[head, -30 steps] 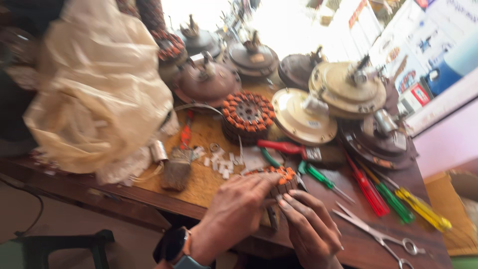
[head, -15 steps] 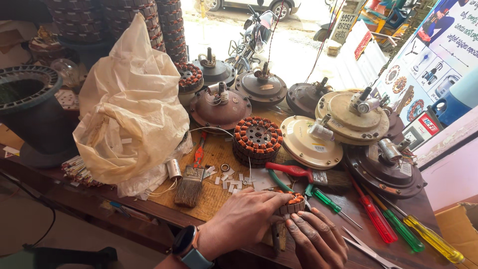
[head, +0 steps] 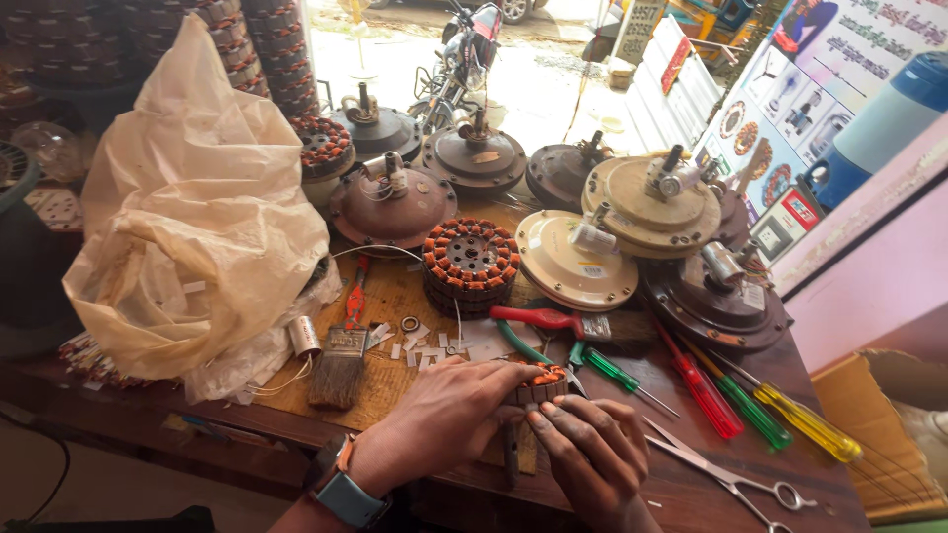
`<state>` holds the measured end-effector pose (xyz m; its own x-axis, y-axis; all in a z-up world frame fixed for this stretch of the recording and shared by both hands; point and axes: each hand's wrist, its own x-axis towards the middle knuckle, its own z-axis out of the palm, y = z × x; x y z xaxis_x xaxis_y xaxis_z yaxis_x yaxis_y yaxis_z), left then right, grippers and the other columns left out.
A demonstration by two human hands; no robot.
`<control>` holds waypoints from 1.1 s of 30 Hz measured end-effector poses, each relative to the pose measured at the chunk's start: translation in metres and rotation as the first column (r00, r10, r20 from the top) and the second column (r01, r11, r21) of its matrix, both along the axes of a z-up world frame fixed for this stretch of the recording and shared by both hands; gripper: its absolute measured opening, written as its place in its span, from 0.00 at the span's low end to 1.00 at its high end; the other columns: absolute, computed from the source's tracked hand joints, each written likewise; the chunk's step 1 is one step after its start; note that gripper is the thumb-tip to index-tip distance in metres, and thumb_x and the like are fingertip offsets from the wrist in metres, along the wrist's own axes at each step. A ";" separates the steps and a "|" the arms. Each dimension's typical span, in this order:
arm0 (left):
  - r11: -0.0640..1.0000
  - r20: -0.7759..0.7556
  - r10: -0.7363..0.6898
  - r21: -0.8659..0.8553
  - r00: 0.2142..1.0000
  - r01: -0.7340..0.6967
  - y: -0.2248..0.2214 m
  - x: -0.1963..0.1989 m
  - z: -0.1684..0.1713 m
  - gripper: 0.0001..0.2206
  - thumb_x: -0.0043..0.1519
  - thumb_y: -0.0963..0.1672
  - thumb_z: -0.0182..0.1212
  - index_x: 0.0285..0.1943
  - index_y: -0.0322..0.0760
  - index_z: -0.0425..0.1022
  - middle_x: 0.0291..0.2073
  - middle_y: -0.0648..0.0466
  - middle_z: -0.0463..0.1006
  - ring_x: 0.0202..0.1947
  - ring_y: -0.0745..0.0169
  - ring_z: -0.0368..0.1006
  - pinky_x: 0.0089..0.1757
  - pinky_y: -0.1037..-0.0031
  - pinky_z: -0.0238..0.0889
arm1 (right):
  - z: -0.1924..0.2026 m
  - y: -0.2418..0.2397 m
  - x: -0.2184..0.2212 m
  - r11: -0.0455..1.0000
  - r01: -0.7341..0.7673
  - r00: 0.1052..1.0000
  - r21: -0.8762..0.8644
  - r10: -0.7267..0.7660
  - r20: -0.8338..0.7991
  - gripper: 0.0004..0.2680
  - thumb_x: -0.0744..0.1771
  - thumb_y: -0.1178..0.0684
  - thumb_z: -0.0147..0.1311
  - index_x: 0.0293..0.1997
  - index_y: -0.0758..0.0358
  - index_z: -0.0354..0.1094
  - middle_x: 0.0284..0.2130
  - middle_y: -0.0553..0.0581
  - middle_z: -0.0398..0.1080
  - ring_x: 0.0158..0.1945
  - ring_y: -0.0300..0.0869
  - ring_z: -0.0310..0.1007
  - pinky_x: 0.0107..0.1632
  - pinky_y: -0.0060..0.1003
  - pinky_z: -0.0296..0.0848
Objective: The person inserts small white insulating paper pieces into the slots of a motor stator, using a green screwdriver to press them in and scissors to trim excess material. The person repeats this process for several slots on the stator.
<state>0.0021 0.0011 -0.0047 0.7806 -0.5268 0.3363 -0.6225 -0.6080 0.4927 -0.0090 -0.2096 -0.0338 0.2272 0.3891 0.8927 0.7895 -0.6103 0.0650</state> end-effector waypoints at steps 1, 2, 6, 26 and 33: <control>1.000 0.007 0.002 -0.002 1.000 -0.002 0.000 0.000 0.001 0.23 0.58 0.42 0.59 0.64 0.39 0.70 0.51 0.46 0.80 0.51 0.45 0.75 0.48 0.58 0.65 | 0.004 0.002 0.001 1.000 -0.020 1.000 0.011 0.020 -0.002 0.06 0.62 0.60 0.63 0.41 0.61 0.77 0.35 0.52 0.78 0.44 0.43 0.80 0.48 0.39 0.74; 1.000 0.014 0.004 -0.005 1.000 -0.003 -0.001 0.000 0.003 0.24 0.56 0.41 0.59 0.64 0.40 0.70 0.51 0.46 0.80 0.51 0.45 0.75 0.48 0.57 0.65 | 0.008 0.003 0.001 0.999 -0.041 0.999 0.023 0.041 -0.004 0.06 0.62 0.61 0.64 0.41 0.62 0.76 0.35 0.53 0.77 0.43 0.45 0.80 0.46 0.37 0.76; 1.000 0.051 0.008 -0.022 0.999 -0.007 -0.001 0.001 0.004 0.24 0.57 0.42 0.60 0.65 0.40 0.69 0.50 0.46 0.80 0.49 0.44 0.75 0.47 0.57 0.65 | 0.015 0.004 -0.008 0.999 -0.039 0.992 0.002 0.039 -0.121 0.09 0.60 0.63 0.64 0.41 0.64 0.76 0.38 0.56 0.77 0.46 0.48 0.79 0.46 0.39 0.80; 1.000 0.144 -0.015 -0.005 0.989 0.016 -0.002 0.002 -0.002 0.24 0.59 0.43 0.60 0.66 0.33 0.66 0.50 0.43 0.79 0.47 0.44 0.76 0.46 0.58 0.64 | -0.005 0.003 -0.001 0.998 -0.058 0.998 0.016 0.058 -0.018 0.10 0.60 0.64 0.62 0.44 0.66 0.78 0.40 0.57 0.79 0.48 0.48 0.81 0.50 0.42 0.82; 0.999 0.043 0.012 0.049 0.999 -0.014 0.001 0.002 -0.012 0.27 0.58 0.41 0.57 0.70 0.38 0.64 0.49 0.47 0.80 0.49 0.47 0.75 0.48 0.59 0.63 | -0.006 -0.002 0.004 0.993 -0.092 0.996 -0.068 0.091 -0.009 0.12 0.59 0.61 0.61 0.44 0.66 0.78 0.41 0.59 0.78 0.48 0.49 0.81 0.51 0.44 0.81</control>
